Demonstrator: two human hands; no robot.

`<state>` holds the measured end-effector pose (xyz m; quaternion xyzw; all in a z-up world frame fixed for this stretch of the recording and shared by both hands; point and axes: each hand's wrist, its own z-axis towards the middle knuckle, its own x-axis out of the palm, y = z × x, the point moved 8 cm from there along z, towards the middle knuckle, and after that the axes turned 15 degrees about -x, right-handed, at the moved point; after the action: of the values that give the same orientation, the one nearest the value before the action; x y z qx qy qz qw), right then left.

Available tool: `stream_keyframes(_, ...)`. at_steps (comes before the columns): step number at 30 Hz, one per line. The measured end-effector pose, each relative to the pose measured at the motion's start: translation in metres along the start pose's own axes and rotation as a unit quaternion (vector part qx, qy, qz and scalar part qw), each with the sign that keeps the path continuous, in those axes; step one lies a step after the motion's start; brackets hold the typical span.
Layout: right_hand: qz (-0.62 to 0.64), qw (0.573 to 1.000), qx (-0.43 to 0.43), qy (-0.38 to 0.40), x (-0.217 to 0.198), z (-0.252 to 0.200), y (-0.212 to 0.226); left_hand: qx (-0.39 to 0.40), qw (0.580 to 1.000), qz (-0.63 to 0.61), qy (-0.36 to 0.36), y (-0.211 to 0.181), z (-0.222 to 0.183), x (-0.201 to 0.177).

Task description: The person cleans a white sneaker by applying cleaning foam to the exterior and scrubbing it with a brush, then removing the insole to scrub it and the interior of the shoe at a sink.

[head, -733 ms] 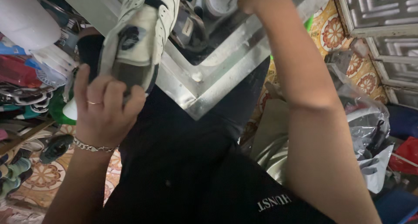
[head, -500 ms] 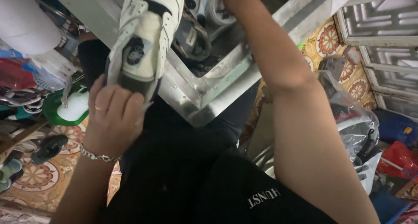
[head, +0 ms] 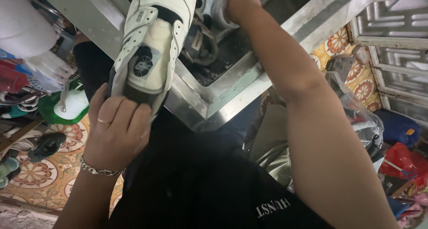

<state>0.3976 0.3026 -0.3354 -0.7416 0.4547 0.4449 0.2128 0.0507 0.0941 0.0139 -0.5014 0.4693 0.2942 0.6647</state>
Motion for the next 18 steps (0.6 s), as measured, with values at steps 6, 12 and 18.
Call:
stream_keyframes(6,-0.007,0.993,-0.1,0.057,0.016,0.001,0.011,-0.004,1.0,-0.007,0.005,0.003,-0.001,0.0)
stream_keyframes(12,-0.08,0.994,-0.074,0.013,0.006,0.003,0.014,-0.006,1.0,-0.008,0.028,0.001,0.002,-0.001)
stream_keyframes(18,0.018,0.994,-0.051,0.099,-0.001,-0.01,0.02,-0.017,0.999,-0.026,0.017,-0.004,0.01,-0.01)
